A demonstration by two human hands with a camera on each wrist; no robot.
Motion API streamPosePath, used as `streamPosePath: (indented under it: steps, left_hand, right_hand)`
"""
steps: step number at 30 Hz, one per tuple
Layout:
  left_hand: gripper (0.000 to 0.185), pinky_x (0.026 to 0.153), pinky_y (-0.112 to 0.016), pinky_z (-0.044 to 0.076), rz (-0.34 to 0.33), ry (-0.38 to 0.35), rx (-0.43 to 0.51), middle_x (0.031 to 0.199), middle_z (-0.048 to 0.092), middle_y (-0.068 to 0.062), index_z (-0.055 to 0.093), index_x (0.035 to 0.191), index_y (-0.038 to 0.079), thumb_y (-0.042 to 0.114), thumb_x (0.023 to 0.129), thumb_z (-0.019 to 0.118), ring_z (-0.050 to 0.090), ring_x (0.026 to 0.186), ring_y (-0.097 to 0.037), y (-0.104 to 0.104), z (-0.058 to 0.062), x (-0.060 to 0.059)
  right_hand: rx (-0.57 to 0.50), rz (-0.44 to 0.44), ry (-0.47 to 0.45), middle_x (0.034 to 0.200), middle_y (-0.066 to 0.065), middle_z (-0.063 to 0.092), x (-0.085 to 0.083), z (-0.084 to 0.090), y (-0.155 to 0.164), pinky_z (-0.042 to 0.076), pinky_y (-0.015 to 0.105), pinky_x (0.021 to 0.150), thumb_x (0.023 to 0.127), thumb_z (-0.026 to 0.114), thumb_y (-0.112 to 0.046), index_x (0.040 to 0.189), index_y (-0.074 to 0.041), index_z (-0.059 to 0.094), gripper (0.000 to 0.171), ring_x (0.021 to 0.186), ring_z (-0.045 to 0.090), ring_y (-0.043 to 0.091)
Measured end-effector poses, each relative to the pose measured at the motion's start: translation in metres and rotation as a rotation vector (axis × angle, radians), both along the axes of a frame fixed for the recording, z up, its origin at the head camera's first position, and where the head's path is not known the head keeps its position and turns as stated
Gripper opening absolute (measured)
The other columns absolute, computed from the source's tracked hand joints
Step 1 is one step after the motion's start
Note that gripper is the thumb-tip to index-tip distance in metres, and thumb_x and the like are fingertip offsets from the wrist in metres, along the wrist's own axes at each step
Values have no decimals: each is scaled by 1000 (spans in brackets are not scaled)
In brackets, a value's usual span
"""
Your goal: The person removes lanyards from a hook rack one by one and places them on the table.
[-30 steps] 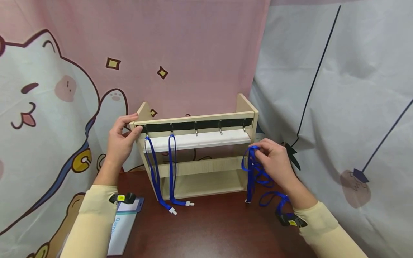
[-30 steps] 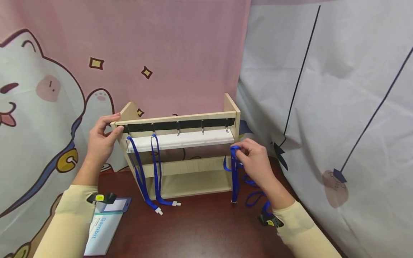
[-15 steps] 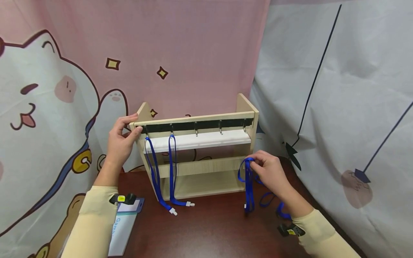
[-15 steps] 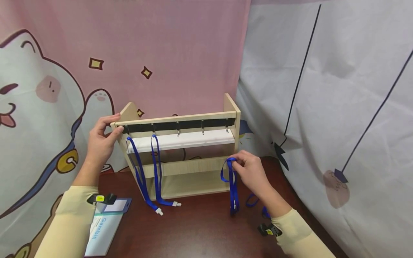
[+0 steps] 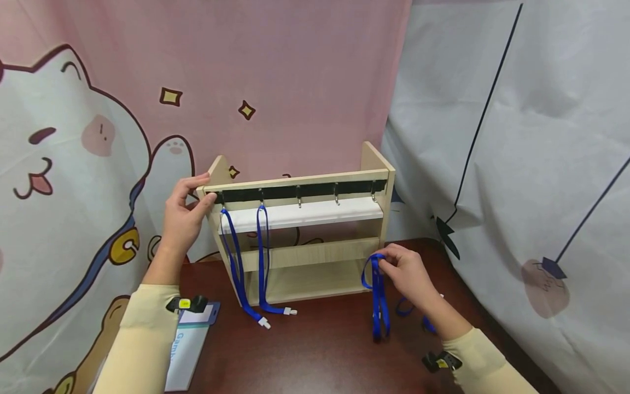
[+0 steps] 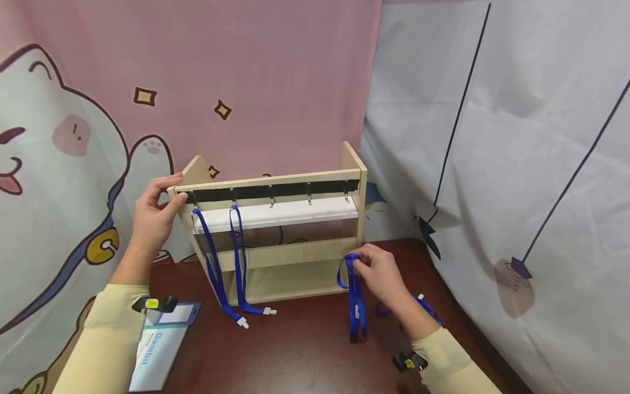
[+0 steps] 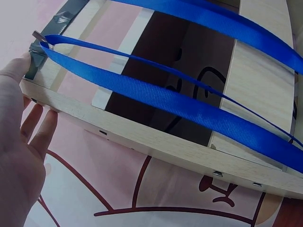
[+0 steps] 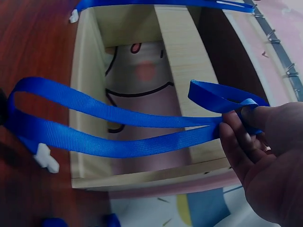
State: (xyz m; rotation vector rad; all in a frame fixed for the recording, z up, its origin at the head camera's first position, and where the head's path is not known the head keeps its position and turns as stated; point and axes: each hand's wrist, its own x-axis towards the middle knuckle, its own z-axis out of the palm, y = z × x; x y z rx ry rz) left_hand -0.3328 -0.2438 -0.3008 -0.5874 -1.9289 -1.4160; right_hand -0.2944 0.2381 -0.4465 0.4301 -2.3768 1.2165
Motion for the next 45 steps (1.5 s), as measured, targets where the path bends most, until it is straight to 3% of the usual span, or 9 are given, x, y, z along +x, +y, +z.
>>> streamPosePath:
  steps: [7,15,20,30,37,40,45]
  left_hand:
    - [35,93,-14,55,0,-3,5,156,59,-18,64,141,-8,2,108,70,55,131,-15,-1,-2,-3]
    - [37,92,-14,55,30,3,-12,157,60,-13,65,143,-3,2,107,71,55,132,-15,-14,-17,-26]
    - [38,92,-15,56,25,2,-12,157,61,-11,67,143,0,4,107,73,56,132,-15,-16,-19,-29]
    - [37,94,-14,54,48,-9,-25,158,59,-11,65,144,-1,4,108,71,55,135,-15,-13,-17,-26]
    - [36,95,-14,55,34,-15,-21,157,59,-13,65,143,-3,6,109,70,55,135,-16,-4,-7,-10]
    - [36,95,-14,55,31,-6,-19,157,60,-13,65,143,-3,4,108,71,55,135,-16,-7,-10,-16]
    - [35,95,-15,55,9,4,-4,155,60,-15,65,141,-6,2,107,70,55,134,-15,-5,-7,-10]
  right_hand:
    - [-11,25,-37,90,1,74,-5,-17,3,59,23,63,99,76,7,100,-5,83,14,73,71,10]
    - [-10,46,-78,89,0,74,-11,-41,7,58,24,64,97,76,6,97,-7,82,14,72,68,8]
    - [-1,62,-102,89,-3,72,-13,-57,9,57,24,64,96,76,7,97,-9,82,18,73,66,8]
    - [22,115,-218,94,-1,75,-14,-81,15,60,25,67,100,77,1,100,-10,83,13,74,69,7]
    - [43,192,-280,96,-1,75,-11,-91,21,60,26,68,103,76,-2,101,-10,82,10,76,70,8]
    - [57,226,-301,98,0,75,-10,-96,24,61,26,69,104,75,-2,101,-9,81,10,78,71,8]
    - [142,257,-259,100,-4,74,-11,-104,29,62,27,75,102,76,-2,102,-12,82,11,89,70,7]
